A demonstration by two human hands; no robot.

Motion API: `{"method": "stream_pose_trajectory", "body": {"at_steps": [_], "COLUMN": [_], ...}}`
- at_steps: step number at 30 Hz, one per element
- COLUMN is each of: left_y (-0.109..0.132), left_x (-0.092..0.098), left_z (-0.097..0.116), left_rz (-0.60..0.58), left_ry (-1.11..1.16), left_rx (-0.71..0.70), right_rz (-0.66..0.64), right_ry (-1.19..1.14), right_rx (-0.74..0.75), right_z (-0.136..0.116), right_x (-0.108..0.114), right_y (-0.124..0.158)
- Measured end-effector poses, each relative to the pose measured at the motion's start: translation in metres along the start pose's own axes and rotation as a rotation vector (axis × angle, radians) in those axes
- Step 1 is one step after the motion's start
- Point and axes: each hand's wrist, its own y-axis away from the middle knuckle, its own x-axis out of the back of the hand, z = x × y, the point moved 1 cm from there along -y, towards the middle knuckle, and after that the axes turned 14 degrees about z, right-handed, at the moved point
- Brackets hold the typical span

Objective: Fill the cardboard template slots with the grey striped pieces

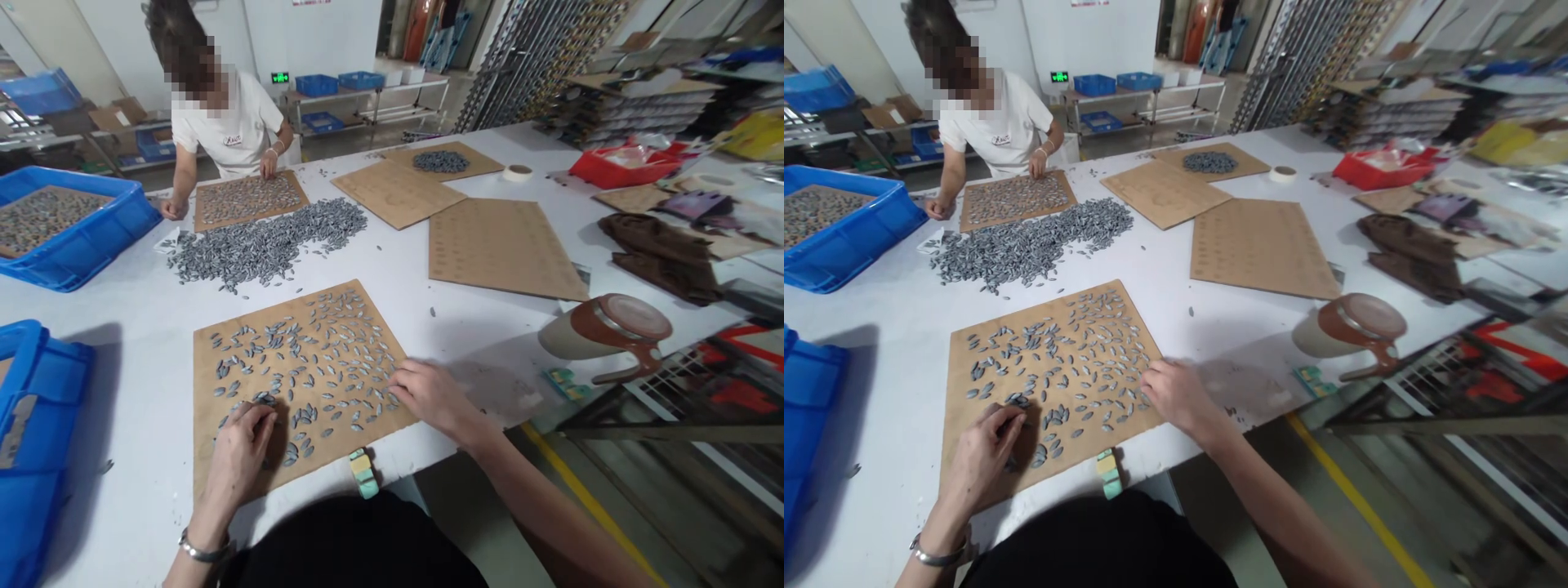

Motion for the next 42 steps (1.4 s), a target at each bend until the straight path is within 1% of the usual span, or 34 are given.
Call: {"method": "stream_pose_trajectory", "body": {"at_steps": [4, 7, 12, 15, 17, 19, 22, 24, 26, 29, 31, 34, 38, 42], "left_y": [-0.001, 0.0, 0.002, 0.002, 0.002, 0.002, 0.002, 0.001, 0.002, 0.005, 0.008, 0.014, 0.02, 0.025], "left_x": [0.001, 0.001, 0.001, 0.002, 0.003, 0.004, 0.006, 0.006, 0.003, -0.004, -0.009, -0.015, -0.015, -0.012], "left_z": [0.001, 0.0, 0.0, 0.001, 0.002, 0.001, 0.0, 0.0, 0.001, 0.005, 0.006, 0.004, -0.002, -0.006], "left_rz": [-0.01, -0.017, -0.03, -0.028, -0.021, -0.014, -0.001, -0.002, -0.004, -0.005, -0.001, 0.017, 0.022, 0.009], "left_ry": [0.003, -0.005, -0.008, -0.016, -0.019, -0.021, -0.015, -0.008, 0.0, 0.014, 0.023, 0.04, 0.055, 0.043], "left_rx": [0.014, 0.022, 0.045, 0.044, 0.036, 0.033, 0.035, 0.028, 0.01, -0.024, -0.043, -0.053, -0.051, -0.003], "right_rz": [-0.094, -0.108, -0.011, 0.023, 0.048, 0.102, 0.185, 0.191, 0.155, 0.082, 0.067, 0.087, 0.1, 0.088], "right_ry": [0.06, 0.068, 0.043, -0.006, -0.041, -0.056, -0.03, -0.006, -0.012, -0.077, -0.092, -0.061, 0.05, 0.119], "right_rx": [0.035, 0.01, -0.045, -0.108, -0.169, -0.219, -0.247, -0.259, -0.253, -0.195, -0.179, -0.186, -0.178, -0.175], "right_z": [-0.006, -0.008, -0.011, -0.009, -0.003, 0.006, 0.018, 0.019, 0.014, -0.005, -0.018, -0.033, -0.042, -0.045], "right_x": [-0.007, -0.012, -0.018, -0.016, -0.01, -0.001, 0.011, 0.015, 0.012, -0.002, -0.013, -0.026, -0.033, -0.037], "right_y": [-0.009, -0.011, -0.008, -0.003, 0.003, 0.011, 0.028, 0.039, 0.046, 0.05, 0.048, 0.044, 0.039, 0.036]}}
